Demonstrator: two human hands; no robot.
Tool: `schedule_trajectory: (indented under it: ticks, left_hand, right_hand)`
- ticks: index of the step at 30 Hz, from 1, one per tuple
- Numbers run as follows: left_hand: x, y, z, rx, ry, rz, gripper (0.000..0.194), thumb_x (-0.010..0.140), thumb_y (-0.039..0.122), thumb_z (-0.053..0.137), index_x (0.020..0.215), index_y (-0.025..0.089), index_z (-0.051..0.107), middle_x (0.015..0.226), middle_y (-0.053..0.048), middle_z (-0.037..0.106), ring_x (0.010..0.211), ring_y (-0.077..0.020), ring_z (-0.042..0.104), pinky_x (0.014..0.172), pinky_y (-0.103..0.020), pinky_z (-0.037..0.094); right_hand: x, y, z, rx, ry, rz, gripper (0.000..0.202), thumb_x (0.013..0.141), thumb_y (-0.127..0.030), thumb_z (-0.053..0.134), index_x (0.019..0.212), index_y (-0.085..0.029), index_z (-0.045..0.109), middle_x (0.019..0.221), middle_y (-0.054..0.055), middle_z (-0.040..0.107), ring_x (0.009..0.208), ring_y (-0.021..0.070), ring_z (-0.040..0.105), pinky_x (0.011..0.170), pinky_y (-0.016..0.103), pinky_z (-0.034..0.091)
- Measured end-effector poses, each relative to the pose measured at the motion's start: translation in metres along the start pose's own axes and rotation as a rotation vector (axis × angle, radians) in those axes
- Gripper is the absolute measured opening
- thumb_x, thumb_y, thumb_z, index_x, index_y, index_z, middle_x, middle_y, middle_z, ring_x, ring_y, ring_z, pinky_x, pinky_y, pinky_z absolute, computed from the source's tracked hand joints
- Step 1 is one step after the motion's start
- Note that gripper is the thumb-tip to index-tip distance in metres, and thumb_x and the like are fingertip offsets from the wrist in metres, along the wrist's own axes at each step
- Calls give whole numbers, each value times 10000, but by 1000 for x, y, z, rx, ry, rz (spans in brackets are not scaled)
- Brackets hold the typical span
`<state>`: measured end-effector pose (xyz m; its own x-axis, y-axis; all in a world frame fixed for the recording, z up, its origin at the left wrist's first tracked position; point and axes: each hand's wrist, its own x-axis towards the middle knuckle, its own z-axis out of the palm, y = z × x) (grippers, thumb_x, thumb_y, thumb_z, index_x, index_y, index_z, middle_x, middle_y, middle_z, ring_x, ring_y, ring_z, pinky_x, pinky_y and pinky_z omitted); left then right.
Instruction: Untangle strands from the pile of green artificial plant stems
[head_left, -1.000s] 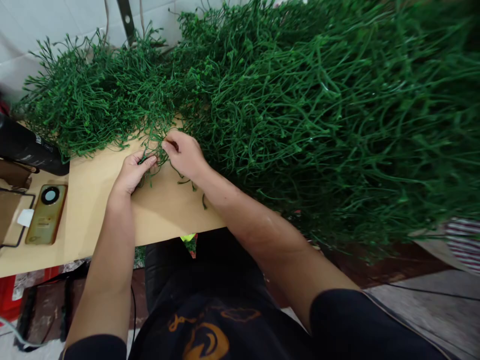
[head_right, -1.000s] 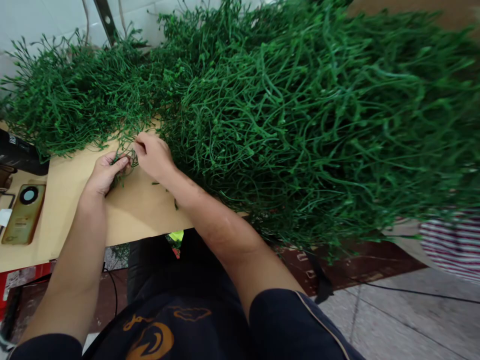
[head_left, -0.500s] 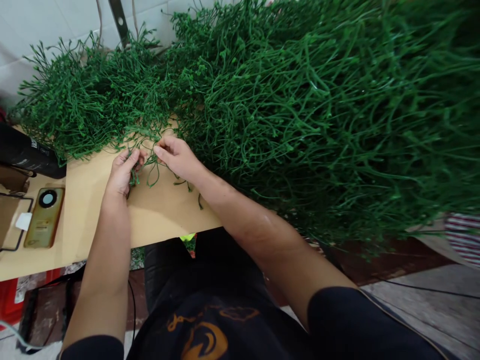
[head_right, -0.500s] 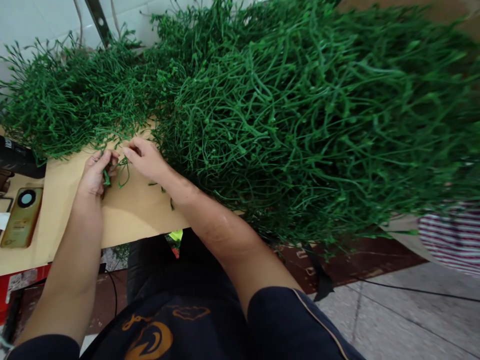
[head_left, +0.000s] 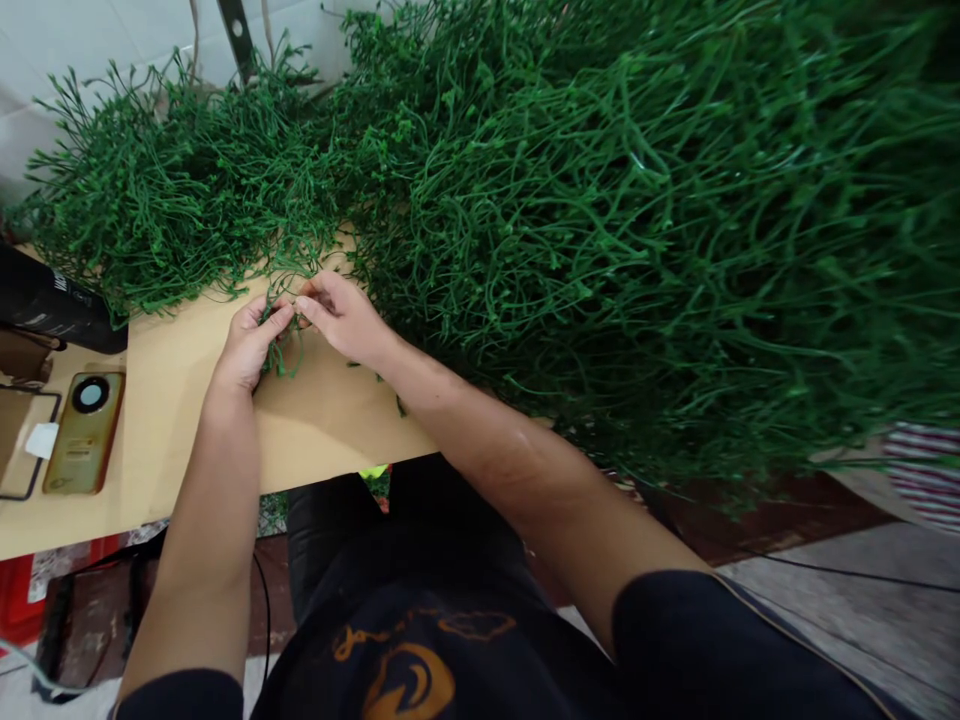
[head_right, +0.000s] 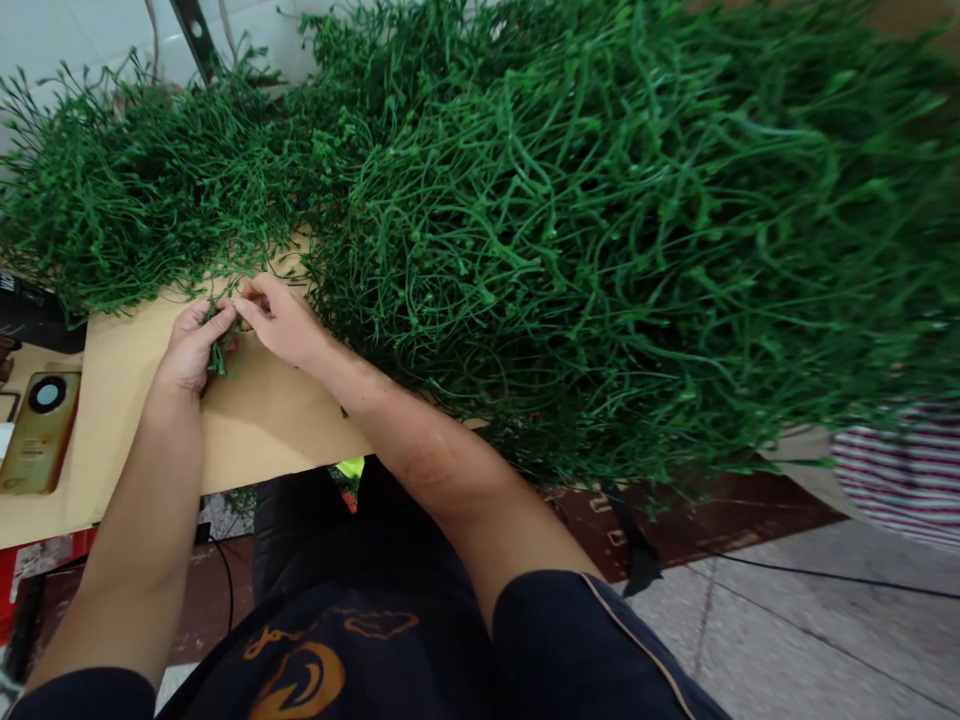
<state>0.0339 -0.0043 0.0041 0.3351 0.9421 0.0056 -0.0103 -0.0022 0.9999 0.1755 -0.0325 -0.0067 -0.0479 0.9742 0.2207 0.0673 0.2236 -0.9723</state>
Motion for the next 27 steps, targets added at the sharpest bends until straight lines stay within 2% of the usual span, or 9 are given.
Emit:
schedule_trajectory:
  ticks: [3, 7, 12, 18, 21, 24, 27]
  left_hand:
    - [2, -3, -2, -23, 57, -3, 398, 541, 429, 823, 704, 166, 572, 507, 62, 464, 433, -36, 409, 409, -159, 329]
    - [2, -4, -2, -23, 79, -26, 402, 539, 395, 826, 758, 174, 572, 563, 54, 504, 469, -47, 456, 427, -160, 354]
    - [0, -1, 0, -16, 68, -25, 453, 501, 436, 835, 758, 168, 574, 565, 58, 476, 473, -41, 431, 429, -158, 338]
    - [1, -3, 2, 93, 51, 22, 395, 571, 420, 808, 717, 168, 542, 573, 61, 445, 479, -38, 396, 455, -170, 324]
    - [3, -7, 6, 96, 105, 69, 389, 593, 394, 799, 687, 169, 497, 580, 66, 433, 492, -37, 390, 464, -171, 320]
    - [8, -13, 9, 112, 183, 102, 383, 640, 371, 775, 665, 167, 451, 585, 67, 425, 503, -32, 388, 473, -169, 316]
    - [16, -17, 7, 125, 339, 112, 378, 698, 370, 737, 667, 173, 416, 566, 76, 389, 499, -30, 380, 470, -173, 309]
  right_hand:
    - [-3, -6, -4, -165, -22, 7, 179, 870, -281, 490, 735, -180, 428, 662, -30, 477, 607, 81, 426, 604, 233, 352]
    - [-7, -15, -6, -390, -46, 23, 261, 873, -271, 489, 649, -177, 392, 600, -44, 381, 596, 83, 334, 597, 251, 261]
    - [-9, -20, -6, -453, -25, 21, 325, 883, -214, 461, 600, -183, 306, 582, -47, 311, 595, 77, 292, 594, 251, 224]
    - [-12, -25, -3, -517, -27, 85, 327, 878, -204, 465, 594, -178, 304, 574, -41, 313, 576, 78, 277, 574, 247, 210]
    - [-14, -27, -3, -577, -31, 96, 259, 877, -202, 453, 631, -172, 376, 593, -33, 358, 576, 84, 277, 571, 249, 206]
    - [-21, -33, 0, -668, -47, 28, 168, 884, -185, 422, 730, -158, 485, 658, -11, 437, 603, 96, 314, 588, 254, 221]
    - [-39, -48, 11, -744, -193, -131, 158, 880, -184, 411, 798, -147, 541, 720, 17, 504, 645, 113, 385, 600, 259, 247]
